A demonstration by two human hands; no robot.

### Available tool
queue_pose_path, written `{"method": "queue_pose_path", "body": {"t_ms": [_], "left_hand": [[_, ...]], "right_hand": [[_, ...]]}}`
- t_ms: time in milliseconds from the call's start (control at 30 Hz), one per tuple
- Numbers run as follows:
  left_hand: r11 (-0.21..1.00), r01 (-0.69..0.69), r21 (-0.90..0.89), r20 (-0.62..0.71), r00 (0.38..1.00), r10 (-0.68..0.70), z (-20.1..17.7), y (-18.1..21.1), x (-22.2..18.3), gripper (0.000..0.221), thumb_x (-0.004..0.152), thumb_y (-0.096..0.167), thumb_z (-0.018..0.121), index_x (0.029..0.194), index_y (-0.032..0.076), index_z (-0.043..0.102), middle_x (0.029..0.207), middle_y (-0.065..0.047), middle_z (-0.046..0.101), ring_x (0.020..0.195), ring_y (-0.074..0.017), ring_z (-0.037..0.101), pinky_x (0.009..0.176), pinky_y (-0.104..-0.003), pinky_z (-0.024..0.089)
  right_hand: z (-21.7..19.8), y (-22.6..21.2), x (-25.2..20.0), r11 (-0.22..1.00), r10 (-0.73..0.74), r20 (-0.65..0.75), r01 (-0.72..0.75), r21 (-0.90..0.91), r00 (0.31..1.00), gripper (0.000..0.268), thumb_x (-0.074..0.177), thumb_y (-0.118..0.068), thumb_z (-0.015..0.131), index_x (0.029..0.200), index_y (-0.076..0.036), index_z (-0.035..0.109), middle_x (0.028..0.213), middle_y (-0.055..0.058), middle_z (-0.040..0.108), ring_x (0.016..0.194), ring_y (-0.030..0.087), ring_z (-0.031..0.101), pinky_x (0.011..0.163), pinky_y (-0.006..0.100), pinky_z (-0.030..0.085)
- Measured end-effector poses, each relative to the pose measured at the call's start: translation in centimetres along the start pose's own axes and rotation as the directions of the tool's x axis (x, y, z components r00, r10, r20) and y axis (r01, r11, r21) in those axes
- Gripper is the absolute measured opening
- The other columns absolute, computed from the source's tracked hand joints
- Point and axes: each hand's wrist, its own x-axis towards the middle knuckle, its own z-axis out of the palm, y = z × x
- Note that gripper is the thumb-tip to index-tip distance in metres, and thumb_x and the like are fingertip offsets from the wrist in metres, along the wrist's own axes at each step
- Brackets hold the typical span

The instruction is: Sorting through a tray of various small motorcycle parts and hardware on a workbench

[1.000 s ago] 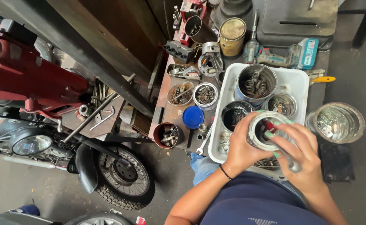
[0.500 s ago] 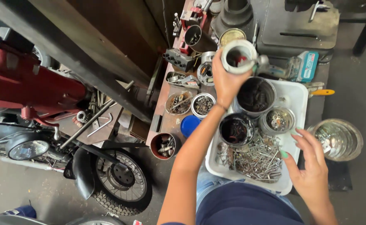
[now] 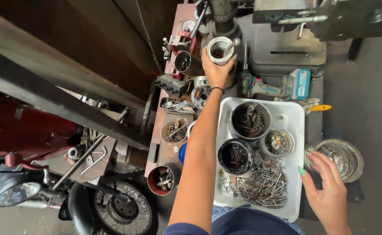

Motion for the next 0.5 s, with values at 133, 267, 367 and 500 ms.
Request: {"method": "queue_pose_path", "body": {"t_ms": [133,267,367,500], "left_hand": [[0.998,0.036,-0.056,-0.073,0.997,-0.040,0.8,-0.2,0.4,0.097,0.053,0.028,0.090,0.135,0.005,0.045,0.133,-0.017,0.054,0.124,-0.0332,0.053,0.111,-0.040,0.038],[0.994,0.066,-0.091,0.000,0.998,-0.066,0.6,-1.1,0.8,0.102,0.054,0.034,0.091,0.138,0.005,0.040,0.136,-0.015,0.050,0.128,-0.0309,0.049,0.112,-0.040,0.037],[0.997,0.030,-0.075,0.075,0.997,-0.024,1.1,-4.8,0.6,0.116,0.052,0.046,0.090,0.141,0.000,0.033,0.141,-0.019,0.044,0.132,-0.0333,0.045,0.115,-0.041,0.034],[0.994,0.096,0.047,0.199,0.975,-0.104,-1.0,-3.3,0.0,0.125,0.051,0.040,0.094,0.147,-0.001,0.024,0.145,-0.023,0.042,0.135,-0.0365,0.043,0.113,-0.045,0.036]], "right_hand": [[-0.1,-0.3,0.0,1.000,0.008,0.003,-0.008,-0.006,1.000,0.037,0.093,-0.009,0.059,0.128,0.005,0.058,0.132,0.019,0.057,0.120,0.027,0.057,0.103,0.039,0.050],[0.0,-0.3,-0.7,1.000,0.029,0.000,-0.029,0.005,1.000,0.036,0.093,-0.010,0.060,0.127,0.002,0.060,0.133,0.018,0.058,0.116,0.026,0.060,0.103,0.039,0.051],[0.0,-0.3,-1.4,0.999,0.038,0.008,-0.038,0.009,0.999,0.036,0.093,-0.010,0.061,0.127,0.002,0.060,0.130,0.017,0.060,0.113,0.026,0.061,0.103,0.038,0.051],[-0.1,0.0,-2.0,1.000,-0.018,0.017,0.018,0.025,1.000,0.034,0.092,-0.008,0.061,0.123,0.004,0.060,0.123,0.016,0.062,0.110,0.024,0.061,0.099,0.036,0.052]]}}
